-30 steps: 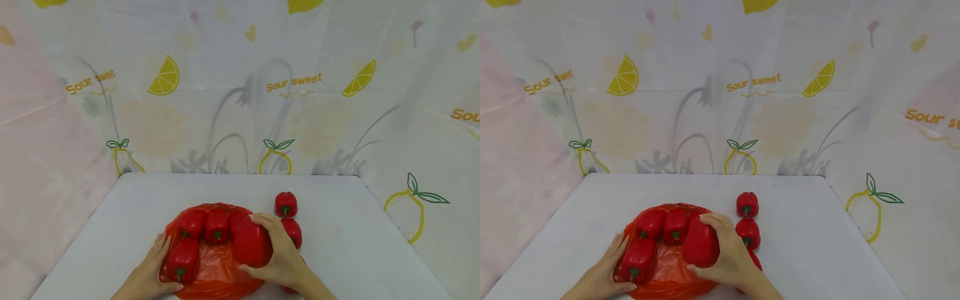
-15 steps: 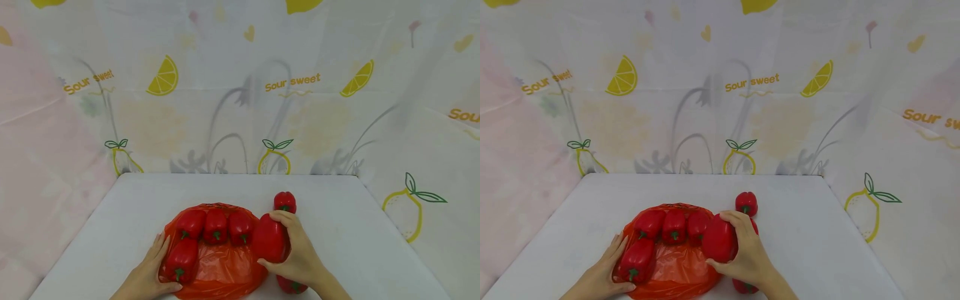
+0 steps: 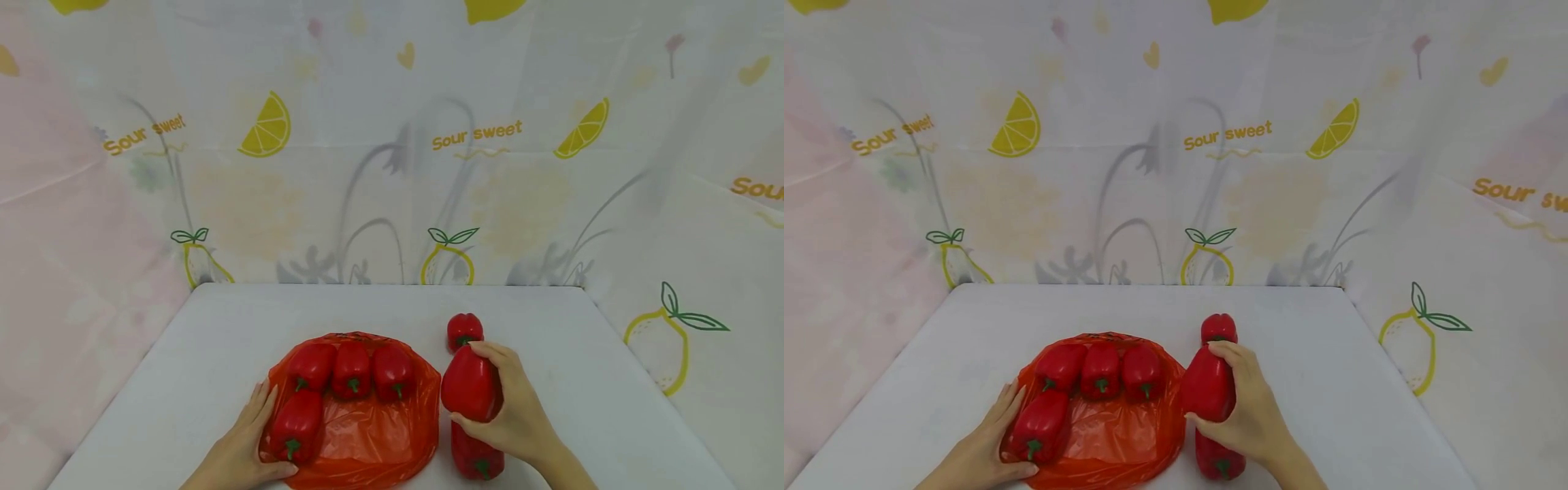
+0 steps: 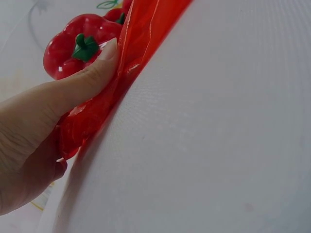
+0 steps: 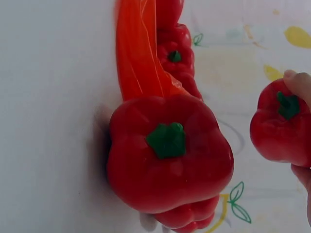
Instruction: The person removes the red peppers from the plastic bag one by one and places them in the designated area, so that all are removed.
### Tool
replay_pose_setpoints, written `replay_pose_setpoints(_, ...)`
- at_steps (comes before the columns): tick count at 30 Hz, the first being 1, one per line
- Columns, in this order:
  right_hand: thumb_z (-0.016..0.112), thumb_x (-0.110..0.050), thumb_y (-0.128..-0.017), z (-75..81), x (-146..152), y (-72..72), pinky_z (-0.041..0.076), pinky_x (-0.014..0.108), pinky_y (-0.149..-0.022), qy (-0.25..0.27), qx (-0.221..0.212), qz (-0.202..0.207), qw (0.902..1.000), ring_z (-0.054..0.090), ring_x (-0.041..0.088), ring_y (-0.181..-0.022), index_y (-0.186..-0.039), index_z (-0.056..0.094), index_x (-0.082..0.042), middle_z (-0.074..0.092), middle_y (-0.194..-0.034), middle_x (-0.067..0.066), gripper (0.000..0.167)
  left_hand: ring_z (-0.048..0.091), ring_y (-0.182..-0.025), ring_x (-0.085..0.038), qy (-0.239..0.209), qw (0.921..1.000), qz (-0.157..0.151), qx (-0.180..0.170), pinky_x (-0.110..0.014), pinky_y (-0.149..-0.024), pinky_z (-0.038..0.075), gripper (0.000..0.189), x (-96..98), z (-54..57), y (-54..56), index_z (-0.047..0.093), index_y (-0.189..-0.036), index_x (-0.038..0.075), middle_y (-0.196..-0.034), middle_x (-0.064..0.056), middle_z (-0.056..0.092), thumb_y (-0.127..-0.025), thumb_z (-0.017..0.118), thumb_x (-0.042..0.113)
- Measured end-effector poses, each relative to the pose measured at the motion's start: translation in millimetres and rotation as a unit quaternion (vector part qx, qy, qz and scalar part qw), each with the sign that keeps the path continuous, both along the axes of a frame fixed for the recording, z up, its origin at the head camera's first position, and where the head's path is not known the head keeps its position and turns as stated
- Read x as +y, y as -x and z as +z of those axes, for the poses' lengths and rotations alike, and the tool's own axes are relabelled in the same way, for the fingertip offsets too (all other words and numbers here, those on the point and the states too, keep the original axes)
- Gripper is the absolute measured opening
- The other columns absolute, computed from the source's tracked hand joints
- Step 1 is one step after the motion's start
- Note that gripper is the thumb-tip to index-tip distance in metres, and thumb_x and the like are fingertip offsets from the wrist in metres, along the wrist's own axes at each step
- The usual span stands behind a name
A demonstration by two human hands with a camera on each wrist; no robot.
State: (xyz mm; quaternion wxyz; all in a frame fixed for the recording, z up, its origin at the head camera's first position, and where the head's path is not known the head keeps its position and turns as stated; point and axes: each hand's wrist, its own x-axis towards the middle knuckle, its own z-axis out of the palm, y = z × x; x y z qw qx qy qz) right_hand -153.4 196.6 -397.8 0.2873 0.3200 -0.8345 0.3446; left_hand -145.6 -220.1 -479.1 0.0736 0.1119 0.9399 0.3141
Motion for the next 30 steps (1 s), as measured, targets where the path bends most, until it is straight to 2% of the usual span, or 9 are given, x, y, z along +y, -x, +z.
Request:
replay_pose_setpoints(5,0.096,-0.014,-0.052,0.9,12.5,0.7,0.057,0.039,-0.075,-0.007,-0.024,-0.038,0.999,0.045,0.019,-0.119,-0.136,0.041,-0.002,0.047,-0.132,0.01,0.102,0.012,-0.14,-0.048,0.002,1.0,-0.003,0.008,-0.064,-0.083,0.047,0.128,-0.2,-0.3,-0.4,0.013,-0.153,0.001,-0.159,-0.021,0.004,-0.063,0.079,0.063)
replay_pose_setpoints(8,0.096,-0.013,-0.05,0.6,17.9,1.9,0.057,0.04,-0.073,-0.011,-0.023,-0.056,0.9981,0.045,0.018,-0.118,-0.136,0.041,-0.002,0.048,-0.132,0.009,0.102,0.012,-0.14,-0.048,0.002,0.9998,-0.007,0.017,-0.064,-0.083,0.047,0.128,-1.2,-2.0,-0.6,0.014,-0.153,0.001,-0.159,-0.022,0.005,-0.063,0.078,0.064)
replay_pose_setpoints(12,0.096,-0.011,-0.049,0.6,22.4,4.8,0.057,0.036,-0.072,-0.009,0.002,-0.054,0.9985,0.047,0.019,-0.115,-0.135,0.043,-0.001,0.049,-0.13,0.009,0.101,0.012,-0.14,-0.049,0.001,0.9999,-0.006,0.015,-0.065,-0.083,0.047,0.128,-1.9,-3.0,-0.2,0.013,-0.153,0.001,-0.159,-0.022,0.004,-0.063,0.078,0.064)
replay_pose_setpoints(16,0.094,-0.01,-0.051,-2.4,27.5,8.6,0.056,0.033,-0.076,-0.009,-0.003,-0.051,0.9987,0.047,0.019,-0.115,-0.135,0.043,-0.001,0.049,-0.13,0.01,0.1,0.012,-0.14,-0.049,0.002,0.9999,-0.002,0.011,-0.065,-0.082,0.047,0.128,-1.8,-2.5,0.3,0.013,-0.154,0.002,-0.159,-0.022,0.004,-0.063,0.079,0.064)
replay_pose_setpoints(19,0.095,-0.011,-0.051,-6.0,31.1,11.4,0.056,0.035,-0.075,-0.007,-0.015,-0.062,0.9979,0.046,0.018,-0.114,-0.136,0.043,-0.003,0.049,-0.13,0.008,0.1,0.012,-0.14,-0.049,0.003,0.9999,-0.002,0.013,-0.065,-0.083,0.046,0.128,-1.5,-1.9,0.1,0.013,-0.153,0.002,-0.158,-0.022,0.005,-0.062,0.079,0.064)
replay_pose_setpoints(23,0.096,-0.012,-0.05,-10.1,35.4,16.3,0.057,0.039,-0.07,-0.01,-0.011,-0.079,0.9968,0.047,0.019,-0.113,-0.136,0.043,-0.004,0.05,-0.129,0.007,0.101,0.012,-0.14,-0.049,0.003,0.9999,-0.005,0.014,-0.065,-0.083,0.046,0.129,-1.3,-1.5,-0.2,0.013,-0.153,0.001,-0.158,-0.023,0.005,-0.062,0.079,0.064)
replay_pose_setpoints(30,0.094,-0.009,-0.052,-15.5,46.3,29.0,0.057,0.041,-0.07,-0.024,-0.016,-0.085,0.9959,0.047,0.021,-0.112,-0.133,0.043,0.0,0.05,-0.127,0.009,0.096,0.011,-0.14,-0.049,0.004,0.9999,-0.005,0.009,-0.065,-0.084,0.045,0.129,-1.1,-1.9,-0.8,0.012,-0.153,0.001,-0.159,-0.021,0.003,-0.063,0.079,0.064)
